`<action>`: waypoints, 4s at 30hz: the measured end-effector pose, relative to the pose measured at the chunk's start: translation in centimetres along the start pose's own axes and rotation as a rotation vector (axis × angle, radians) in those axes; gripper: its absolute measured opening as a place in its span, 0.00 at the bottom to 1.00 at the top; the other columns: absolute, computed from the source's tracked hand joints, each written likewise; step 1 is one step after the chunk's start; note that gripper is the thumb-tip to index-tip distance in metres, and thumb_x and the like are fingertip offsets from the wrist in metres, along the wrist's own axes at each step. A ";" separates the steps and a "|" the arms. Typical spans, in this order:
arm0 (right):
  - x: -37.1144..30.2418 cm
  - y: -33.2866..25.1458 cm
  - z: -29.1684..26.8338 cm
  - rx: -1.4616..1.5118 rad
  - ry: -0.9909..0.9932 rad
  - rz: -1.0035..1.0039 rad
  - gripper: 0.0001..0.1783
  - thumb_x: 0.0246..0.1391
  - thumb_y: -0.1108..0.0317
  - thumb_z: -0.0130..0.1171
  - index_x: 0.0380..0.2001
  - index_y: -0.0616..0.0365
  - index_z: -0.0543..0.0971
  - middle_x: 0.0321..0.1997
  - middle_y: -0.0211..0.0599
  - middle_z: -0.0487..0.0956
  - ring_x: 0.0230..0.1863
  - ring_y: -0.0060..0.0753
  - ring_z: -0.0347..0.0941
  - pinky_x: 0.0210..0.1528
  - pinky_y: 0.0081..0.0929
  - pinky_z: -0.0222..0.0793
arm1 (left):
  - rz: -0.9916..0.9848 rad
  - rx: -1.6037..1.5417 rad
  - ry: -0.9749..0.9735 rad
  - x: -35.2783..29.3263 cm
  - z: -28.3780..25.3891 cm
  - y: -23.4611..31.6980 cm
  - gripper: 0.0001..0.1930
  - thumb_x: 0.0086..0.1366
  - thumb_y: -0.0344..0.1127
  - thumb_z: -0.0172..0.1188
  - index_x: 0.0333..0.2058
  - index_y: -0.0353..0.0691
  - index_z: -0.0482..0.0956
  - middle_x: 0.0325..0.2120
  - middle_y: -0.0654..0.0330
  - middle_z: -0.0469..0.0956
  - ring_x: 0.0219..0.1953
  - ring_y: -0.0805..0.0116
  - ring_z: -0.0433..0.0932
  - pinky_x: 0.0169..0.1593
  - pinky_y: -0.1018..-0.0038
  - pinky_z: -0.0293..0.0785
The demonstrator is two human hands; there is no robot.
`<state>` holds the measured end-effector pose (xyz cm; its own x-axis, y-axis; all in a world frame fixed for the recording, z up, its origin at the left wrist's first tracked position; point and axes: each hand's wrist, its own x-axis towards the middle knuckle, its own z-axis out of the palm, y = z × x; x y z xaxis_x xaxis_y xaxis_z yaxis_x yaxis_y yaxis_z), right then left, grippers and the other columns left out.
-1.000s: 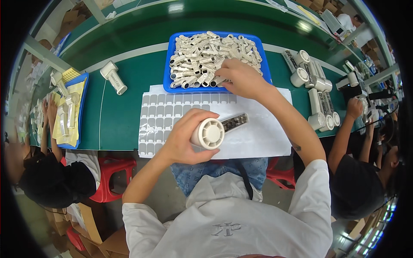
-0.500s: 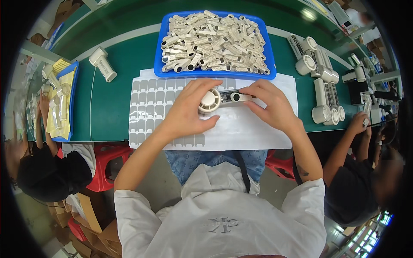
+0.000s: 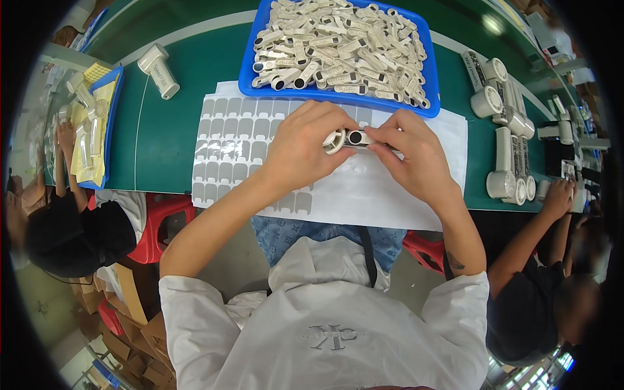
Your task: The person scoops small white plastic components from a large bag into a blue tray while sitting on the floor. They then move to a green assembly table and insert these components into cylindrical white devices, placing the finished units on the table.
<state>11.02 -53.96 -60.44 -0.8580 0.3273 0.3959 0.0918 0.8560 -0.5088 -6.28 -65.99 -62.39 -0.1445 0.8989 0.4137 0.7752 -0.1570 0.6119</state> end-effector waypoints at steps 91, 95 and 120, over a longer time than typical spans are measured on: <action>-2.2 -1.5 1.5 0.379 0.162 0.038 0.11 0.51 0.72 0.60 0.40 0.60 0.79 0.36 0.35 0.79 0.32 0.27 0.74 0.33 0.22 0.68 | -0.225 -0.137 0.584 -4.0 -6.1 4.0 0.18 0.51 0.33 0.70 0.41 0.33 0.80 0.38 0.55 0.81 0.41 0.67 0.78 0.47 0.73 0.73; -2.3 -3.5 5.8 0.234 -0.075 0.051 0.14 0.50 0.68 0.60 0.41 0.62 0.79 0.36 0.42 0.75 0.35 0.43 0.74 0.38 0.33 0.70 | -0.164 -0.514 0.930 -6.8 -7.6 3.2 0.20 0.59 0.30 0.63 0.49 0.28 0.71 0.34 0.57 0.78 0.38 0.71 0.77 0.44 0.75 0.73; -1.7 -7.2 8.8 0.223 0.002 0.245 0.10 0.45 0.74 0.62 0.34 0.60 0.77 0.30 0.39 0.72 0.29 0.37 0.69 0.33 0.29 0.66 | -0.155 -1.091 0.523 -9.3 -4.4 -0.4 0.17 0.55 0.38 0.66 0.38 0.34 0.75 0.28 0.59 0.79 0.32 0.72 0.78 0.37 0.74 0.74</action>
<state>7.34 -64.23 -64.20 -0.8232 0.5134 0.2425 0.1818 0.6429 -0.7440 -7.96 -76.13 -63.54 -0.6146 0.7051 0.3536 -0.1598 -0.5502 0.8196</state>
